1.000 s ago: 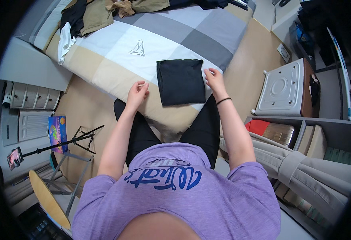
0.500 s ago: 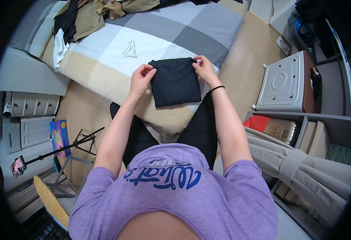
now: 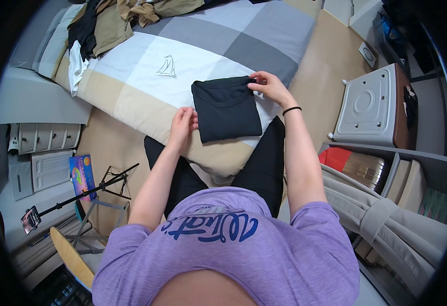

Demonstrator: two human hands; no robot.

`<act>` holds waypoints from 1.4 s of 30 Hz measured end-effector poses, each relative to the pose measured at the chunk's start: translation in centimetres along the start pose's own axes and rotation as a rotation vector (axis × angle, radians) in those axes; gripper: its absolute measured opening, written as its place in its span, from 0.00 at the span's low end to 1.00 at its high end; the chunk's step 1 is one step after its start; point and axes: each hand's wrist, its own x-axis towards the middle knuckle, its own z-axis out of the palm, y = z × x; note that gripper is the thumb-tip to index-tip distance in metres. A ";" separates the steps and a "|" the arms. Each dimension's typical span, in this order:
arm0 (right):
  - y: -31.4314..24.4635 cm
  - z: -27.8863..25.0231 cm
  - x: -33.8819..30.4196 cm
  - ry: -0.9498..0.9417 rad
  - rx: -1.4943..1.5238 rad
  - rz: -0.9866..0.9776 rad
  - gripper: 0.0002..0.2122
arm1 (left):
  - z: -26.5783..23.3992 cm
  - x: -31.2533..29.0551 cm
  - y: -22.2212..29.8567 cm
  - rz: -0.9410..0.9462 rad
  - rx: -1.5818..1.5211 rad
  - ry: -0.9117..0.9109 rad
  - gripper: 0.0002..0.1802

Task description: The person folds a black long-sleeved shirt and a brown plaid shirt on a bed. They smooth each garment, fold sleeves and sides, then fold the body into a compact rectangle before placing it aside.

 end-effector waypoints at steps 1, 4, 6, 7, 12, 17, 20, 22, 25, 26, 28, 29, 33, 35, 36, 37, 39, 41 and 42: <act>0.2 -0.1 -0.2 -0.004 0.026 -0.009 0.12 | 0.2 -1.1 -0.3 -0.036 0.070 -0.003 0.11; 0.3 0.0 -0.3 0.026 -0.046 -0.096 0.11 | 1.2 -3.4 -1.4 0.032 0.240 -0.103 0.11; -0.1 0.1 0.2 0.026 -0.054 -0.120 0.11 | 1.4 -4.1 -1.9 0.147 0.308 -0.175 0.13; -0.4 0.2 0.5 0.028 -0.068 -0.098 0.10 | 1.3 -4.3 -2.1 0.137 0.314 -0.157 0.13; -2.5 0.2 3.1 0.162 -0.027 -0.142 0.12 | 0.3 -4.3 -2.5 0.067 0.210 -0.118 0.14; -1.6 2.9 3.9 0.353 -0.331 -0.143 0.16 | 1.8 -1.6 1.0 0.424 0.549 0.169 0.17; -1.4 4.9 1.1 0.629 -0.542 -0.411 0.17 | 3.9 -1.3 3.7 0.773 0.912 0.232 0.18; -1.5 7.0 -1.8 0.733 -0.627 -0.548 0.18 | 5.6 -1.7 4.1 0.915 1.105 0.162 0.24; -0.8 10.8 -5.2 0.551 -0.835 -0.669 0.23 | 7.8 -1.5 2.1 0.968 1.461 -0.027 0.32; -0.5 11.6 -5.4 0.446 -0.878 -0.638 0.25 | 8.1 -1.0 1.1 0.937 1.553 -0.053 0.34; 0.5 12.1 -4.8 0.355 -0.918 -0.424 0.27 | 7.3 1.0 0.1 0.639 1.592 0.048 0.35; 0.9 11.8 -4.2 0.380 -0.917 -0.434 0.29 | 6.8 1.6 -0.5 0.687 1.556 0.076 0.35; 1.8 11.5 -3.0 0.384 -0.921 -0.478 0.30 | 5.5 2.7 -1.3 0.657 1.495 0.074 0.34; 1.7 11.0 -3.5 0.352 -0.881 -0.469 0.30 | 5.2 2.5 -1.0 0.633 1.478 0.043 0.34; 1.5 10.4 -3.9 0.362 -0.775 -0.506 0.29 | 5.0 2.3 -0.6 0.700 1.465 0.020 0.34; 1.4 9.9 -4.7 0.493 -0.627 -0.480 0.29 | 4.6 1.8 -0.2 0.680 1.273 0.063 0.35; 1.2 8.8 -6.5 0.597 -0.386 -0.223 0.30 | 3.7 0.8 0.3 0.589 0.959 0.246 0.36; 1.3 8.7 -8.1 0.500 -0.172 0.049 0.31 | 2.8 -0.2 0.4 0.317 0.666 0.337 0.38; 1.4 9.0 -9.1 0.427 -0.042 0.106 0.32 | 2.3 -0.7 0.5 0.189 0.489 0.300 0.39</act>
